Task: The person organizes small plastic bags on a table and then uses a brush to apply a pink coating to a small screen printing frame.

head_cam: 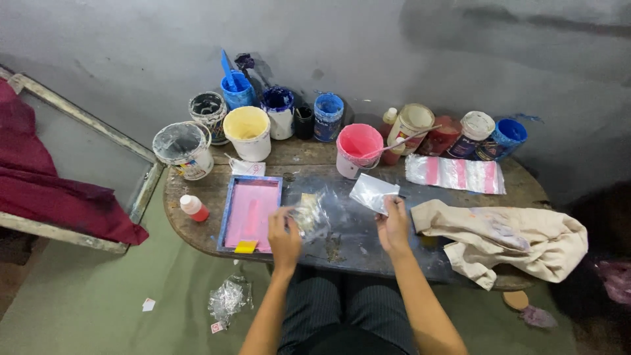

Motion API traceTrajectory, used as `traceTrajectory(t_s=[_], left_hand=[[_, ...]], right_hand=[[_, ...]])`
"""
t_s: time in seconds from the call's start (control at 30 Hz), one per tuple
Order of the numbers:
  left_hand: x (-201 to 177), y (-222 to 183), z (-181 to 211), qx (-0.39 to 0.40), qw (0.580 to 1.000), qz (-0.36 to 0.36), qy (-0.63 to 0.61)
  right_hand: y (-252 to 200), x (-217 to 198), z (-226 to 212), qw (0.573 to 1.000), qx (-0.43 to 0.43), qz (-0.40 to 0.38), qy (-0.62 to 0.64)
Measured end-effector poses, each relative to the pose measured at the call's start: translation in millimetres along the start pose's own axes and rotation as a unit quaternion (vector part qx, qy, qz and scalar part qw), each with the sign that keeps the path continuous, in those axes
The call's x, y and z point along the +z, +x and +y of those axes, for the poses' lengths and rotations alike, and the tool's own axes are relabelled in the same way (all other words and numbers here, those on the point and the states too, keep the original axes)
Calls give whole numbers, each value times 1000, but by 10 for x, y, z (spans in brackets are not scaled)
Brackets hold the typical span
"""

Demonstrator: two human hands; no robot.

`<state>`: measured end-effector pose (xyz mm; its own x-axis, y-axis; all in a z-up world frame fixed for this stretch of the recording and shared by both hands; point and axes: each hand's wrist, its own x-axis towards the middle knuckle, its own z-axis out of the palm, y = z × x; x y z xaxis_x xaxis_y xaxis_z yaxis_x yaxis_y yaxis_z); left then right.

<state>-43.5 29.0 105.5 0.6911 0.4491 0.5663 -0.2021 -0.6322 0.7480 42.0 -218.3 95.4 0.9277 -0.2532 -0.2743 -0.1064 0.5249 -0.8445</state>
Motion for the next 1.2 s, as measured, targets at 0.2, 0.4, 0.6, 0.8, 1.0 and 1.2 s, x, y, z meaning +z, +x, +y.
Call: traceTrajectory(t_s=[0.2,0.4,0.6,0.8,1.0,1.2], left_hand=[[-116,601,14,-115,992,7,-61],[490,983,-852,-23,1000,-4,3],[924,1467,-1222,16,990,-136,30],[1045,1821,-1248,6,971,-206,118],[940,1766,-925,97,971,-101,196],[785,1008,-59,-35,980,-186,64]], right_hand=[[-9,258,321,997,40,-58,-31],[-108,501,420,994,53,-75,-53],[-182,678,204,990,39,-108,-85],[-217,753,99,987,42,-112,-104],[-225,650,86,983,51,-124,-124],[-210,478,135,980,32,-112,-160]])
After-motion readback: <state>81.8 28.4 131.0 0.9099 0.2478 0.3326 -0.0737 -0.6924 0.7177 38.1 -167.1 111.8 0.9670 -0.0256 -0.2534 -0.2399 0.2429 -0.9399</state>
